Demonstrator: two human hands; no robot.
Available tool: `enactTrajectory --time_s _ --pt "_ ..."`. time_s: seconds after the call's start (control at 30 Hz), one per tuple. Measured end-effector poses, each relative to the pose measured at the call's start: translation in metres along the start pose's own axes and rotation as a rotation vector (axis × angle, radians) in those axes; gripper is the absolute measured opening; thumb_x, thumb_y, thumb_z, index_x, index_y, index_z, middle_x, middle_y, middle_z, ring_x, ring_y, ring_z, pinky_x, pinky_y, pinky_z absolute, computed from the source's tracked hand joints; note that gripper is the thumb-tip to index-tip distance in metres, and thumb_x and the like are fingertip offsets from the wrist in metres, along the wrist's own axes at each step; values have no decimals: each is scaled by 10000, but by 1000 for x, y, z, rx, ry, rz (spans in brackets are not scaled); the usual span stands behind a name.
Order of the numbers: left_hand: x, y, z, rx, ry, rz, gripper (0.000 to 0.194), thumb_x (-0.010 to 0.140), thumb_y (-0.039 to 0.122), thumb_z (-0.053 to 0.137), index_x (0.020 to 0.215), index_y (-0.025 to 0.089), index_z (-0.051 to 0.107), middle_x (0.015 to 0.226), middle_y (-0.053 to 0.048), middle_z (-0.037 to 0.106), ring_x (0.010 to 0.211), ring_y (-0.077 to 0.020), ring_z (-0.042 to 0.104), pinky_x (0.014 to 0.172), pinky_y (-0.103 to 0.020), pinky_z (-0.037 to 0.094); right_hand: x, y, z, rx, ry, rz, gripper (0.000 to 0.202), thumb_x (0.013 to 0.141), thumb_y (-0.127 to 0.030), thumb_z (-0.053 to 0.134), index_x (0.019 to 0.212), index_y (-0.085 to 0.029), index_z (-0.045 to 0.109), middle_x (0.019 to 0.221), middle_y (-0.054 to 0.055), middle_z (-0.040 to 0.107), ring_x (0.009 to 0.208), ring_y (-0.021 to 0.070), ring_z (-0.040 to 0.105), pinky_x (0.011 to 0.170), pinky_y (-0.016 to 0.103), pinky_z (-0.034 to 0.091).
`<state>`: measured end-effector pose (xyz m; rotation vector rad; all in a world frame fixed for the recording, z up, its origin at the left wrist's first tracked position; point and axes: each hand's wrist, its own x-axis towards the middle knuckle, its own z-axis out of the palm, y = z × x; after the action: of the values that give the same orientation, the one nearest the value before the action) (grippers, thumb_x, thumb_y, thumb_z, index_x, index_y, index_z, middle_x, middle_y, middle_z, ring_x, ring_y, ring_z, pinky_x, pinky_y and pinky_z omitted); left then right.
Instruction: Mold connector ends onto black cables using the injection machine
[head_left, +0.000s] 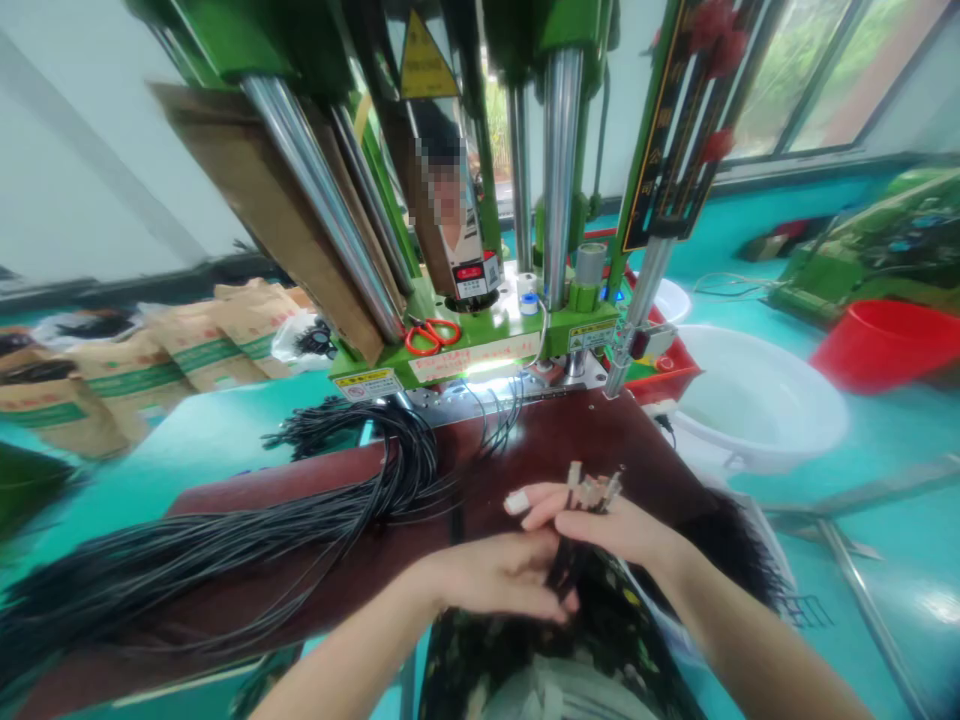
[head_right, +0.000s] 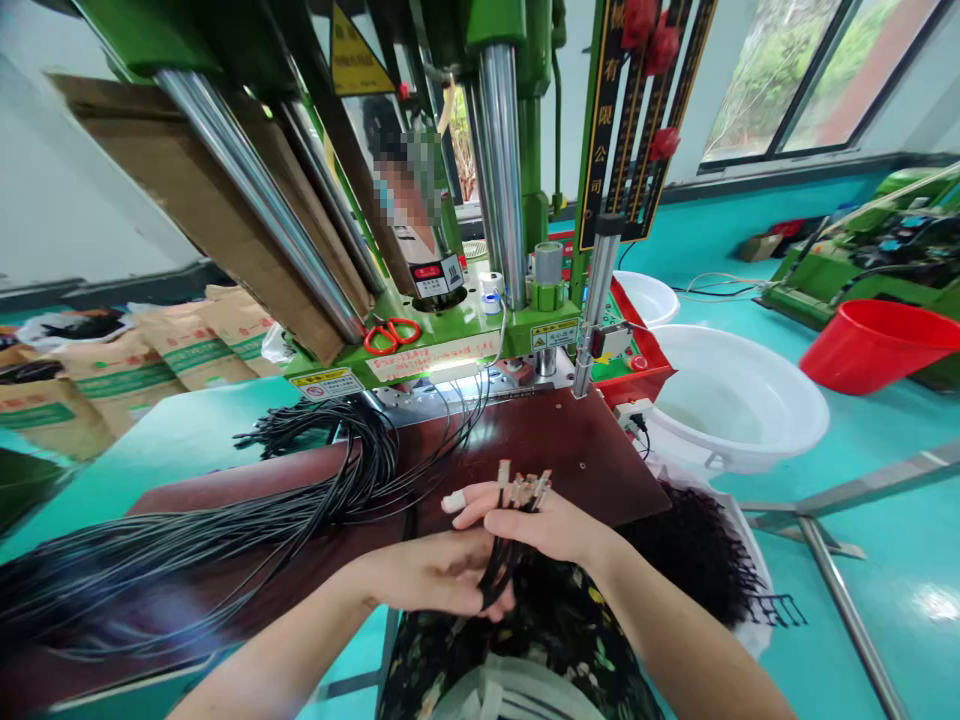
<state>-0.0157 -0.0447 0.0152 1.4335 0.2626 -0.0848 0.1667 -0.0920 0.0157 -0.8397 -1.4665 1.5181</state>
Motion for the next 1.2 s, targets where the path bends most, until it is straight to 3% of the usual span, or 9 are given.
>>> enactTrajectory --time_s 0.1,0.2,0.3,0.43,0.53,0.8,0.87,1.03,1.2 --pt "30 5 19 -370 326 110 338 728 453 595 798 126 540 654 -24 566 535 -93 525 515 -215 414 5 11 -3 129 60 222 367 815 -354 542 1169 -263 571 1227 65 555 1012 234 588 906 447 433" --pt "52 4 30 -569 506 77 329 725 465 589 775 168 456 445 77 410 311 -34 284 328 -170 208 11 7 -20 317 231 71 431 821 -362 519 1234 -240 507 1253 85 536 1091 233 540 959 432 389" --pt "60 -1 31 -564 509 37 315 745 460 565 786 167 456 419 88 392 293 -26 237 314 -164 157 17 -13 -42 231 299 -94 382 857 -363 464 1217 -249 524 1304 56 494 1196 214 444 1031 416 299" --pt "68 -4 28 -474 538 57 284 749 422 555 776 156 459 455 54 466 299 -40 319 313 -175 199 26 -33 -55 -195 82 46 364 868 -365 461 1191 -228 556 1267 53 531 1209 196 423 1056 401 243" --pt "77 -6 26 -514 595 85 268 739 397 564 775 152 461 476 52 463 326 -46 351 319 -172 224 28 -28 -54 -299 -46 90 461 852 -431 464 1260 -220 491 1295 65 502 1212 215 417 1038 415 266" --pt "96 -15 26 -564 636 99 281 740 407 568 747 148 459 505 51 436 364 -40 359 341 -170 245 27 -7 -52 -303 -83 161 519 852 -468 425 1302 -209 431 1294 83 496 1193 237 437 975 407 350" --pt "94 -12 21 -593 678 139 273 737 398 579 775 168 438 520 62 429 375 -34 343 345 -161 237 37 -6 -62 -395 -39 128 455 901 -411 334 1292 -201 435 1298 74 496 1194 188 439 1000 361 328" --pt "76 -3 1 -701 813 212 266 768 420 545 817 214 385 555 79 409 386 -33 310 341 -150 205 79 10 -107 -1242 369 211 405 876 -223 369 1260 -115 437 1332 129 431 1219 215 385 1017 341 283" --pt "69 -16 -12 -714 918 215 273 769 420 541 767 197 384 517 84 358 373 -26 264 334 -150 147 97 31 -127 -1388 322 311 360 723 -15 404 1050 -74 544 1146 215 517 1126 324 440 937 450 291"
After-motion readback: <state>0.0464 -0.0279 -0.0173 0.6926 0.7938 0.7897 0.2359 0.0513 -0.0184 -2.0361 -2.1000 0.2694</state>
